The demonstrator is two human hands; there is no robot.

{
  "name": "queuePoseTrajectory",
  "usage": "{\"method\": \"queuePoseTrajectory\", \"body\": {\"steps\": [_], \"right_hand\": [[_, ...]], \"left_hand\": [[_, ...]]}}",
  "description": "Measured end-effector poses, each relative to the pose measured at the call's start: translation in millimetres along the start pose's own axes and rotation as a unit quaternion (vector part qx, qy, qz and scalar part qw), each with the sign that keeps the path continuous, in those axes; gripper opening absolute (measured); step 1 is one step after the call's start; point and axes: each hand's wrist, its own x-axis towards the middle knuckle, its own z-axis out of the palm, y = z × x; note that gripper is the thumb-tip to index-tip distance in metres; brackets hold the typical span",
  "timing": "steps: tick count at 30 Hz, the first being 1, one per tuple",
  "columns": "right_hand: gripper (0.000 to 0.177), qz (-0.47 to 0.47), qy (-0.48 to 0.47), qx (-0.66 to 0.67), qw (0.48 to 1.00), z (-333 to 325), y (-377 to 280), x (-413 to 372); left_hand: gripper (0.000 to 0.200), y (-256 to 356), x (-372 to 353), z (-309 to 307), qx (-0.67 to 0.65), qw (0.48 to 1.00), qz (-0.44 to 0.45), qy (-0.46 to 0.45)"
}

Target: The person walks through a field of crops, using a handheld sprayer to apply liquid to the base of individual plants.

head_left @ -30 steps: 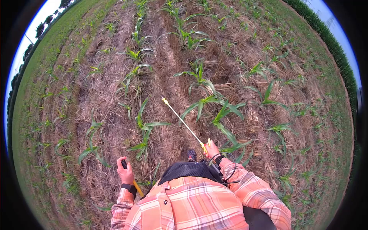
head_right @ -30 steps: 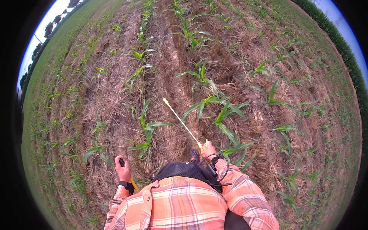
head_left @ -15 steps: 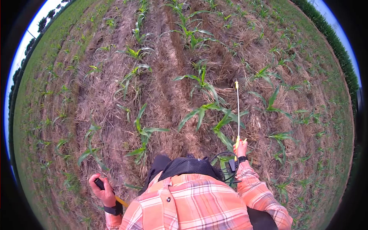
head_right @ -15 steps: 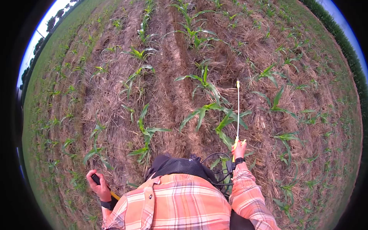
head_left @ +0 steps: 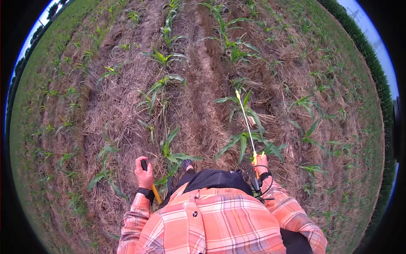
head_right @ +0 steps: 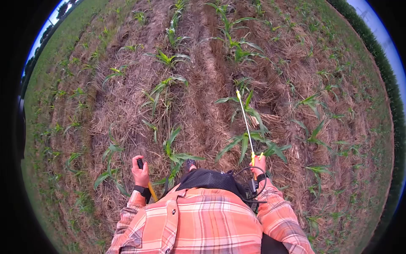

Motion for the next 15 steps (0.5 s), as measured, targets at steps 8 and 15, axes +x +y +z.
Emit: {"method": "queuePoseTrajectory", "body": {"steps": [8,15], "right_hand": [[0.017,-0.024,-0.212,-0.125,0.969,128.8,-79.2,-11.6],[0.019,-0.035,-0.379,-0.205,0.902,184.9,-113.5,-9.9]], "left_hand": [[0.022,-29.8,55.5,-9.9,-0.018,0.999,-0.033,0.003],[0.023,25.7,65.5,-74.6,-0.116,0.991,-0.041,0.057]]}}
